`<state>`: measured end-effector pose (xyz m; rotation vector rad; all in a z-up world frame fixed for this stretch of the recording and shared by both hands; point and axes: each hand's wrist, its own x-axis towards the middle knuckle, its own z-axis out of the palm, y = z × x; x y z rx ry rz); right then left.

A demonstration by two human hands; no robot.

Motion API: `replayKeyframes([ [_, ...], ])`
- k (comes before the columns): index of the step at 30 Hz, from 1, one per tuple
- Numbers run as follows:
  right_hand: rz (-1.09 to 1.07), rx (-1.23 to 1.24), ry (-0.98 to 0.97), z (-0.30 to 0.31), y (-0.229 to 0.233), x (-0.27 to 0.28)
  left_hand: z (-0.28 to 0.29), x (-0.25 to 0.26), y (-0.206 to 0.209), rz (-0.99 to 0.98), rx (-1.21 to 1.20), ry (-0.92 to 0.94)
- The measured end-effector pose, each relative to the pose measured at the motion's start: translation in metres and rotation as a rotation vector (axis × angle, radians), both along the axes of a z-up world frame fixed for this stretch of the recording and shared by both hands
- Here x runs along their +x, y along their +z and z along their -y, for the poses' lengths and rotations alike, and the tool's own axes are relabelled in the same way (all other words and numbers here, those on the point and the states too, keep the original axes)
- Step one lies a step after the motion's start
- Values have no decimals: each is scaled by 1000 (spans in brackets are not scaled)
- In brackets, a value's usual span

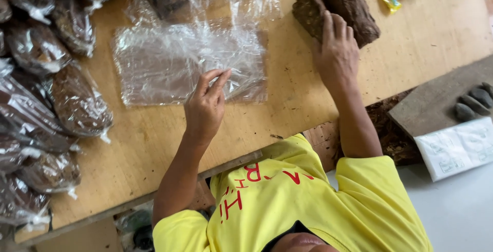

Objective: The person wraps dark brown elongated items in clear plastic bags and ties them with white twist ties. They place the finished packages on a wooden table alongside other completed packages. The person repeats this process for several items.

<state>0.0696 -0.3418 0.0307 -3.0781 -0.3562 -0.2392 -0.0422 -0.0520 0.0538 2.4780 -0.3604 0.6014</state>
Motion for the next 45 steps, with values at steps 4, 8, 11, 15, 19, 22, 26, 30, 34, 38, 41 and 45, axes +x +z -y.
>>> replayKeyframes([
  [4, -1, 548, 281, -16, 47, -33, 3, 0, -9, 1, -8, 67],
  [8, -112, 943, 462, -17, 45, -62, 7, 0, -12, -9, -54, 122],
  [11, -255, 1040, 559, -37, 56, -76, 7, -1, -2, -50, -150, 98],
  [15, -297, 982, 551, -54, 52, -79, 8, -5, -9, -124, -117, 108],
  [19, -350, 882, 539, -66, 59, -80, 9, -5, 7, -125, -92, 59],
  [22, -406, 835, 524, -73, 60, -80, 11, -6, -3, -113, -24, 35],
  [26, -554, 951, 423, -85, 64, -84, 14, -7, -8, -82, 56, -60],
  [30, -637, 1047, 347, -82, 57, -82, 16, -6, -6, -77, 97, -96],
  [34, -788, 1185, 197, -81, 51, -80, 13, -8, 12, -169, -75, -164],
  [38, -856, 1450, 5, -77, 33, -83, 16, -7, 21, -12, 116, -158],
  [41, -889, 1885, -151, -80, 18, -72, 14, -8, 13, -23, 96, -170],
  [45, -880, 1885, -205, -82, 15, -83, 13, -9, 19, -85, 14, -206],
])
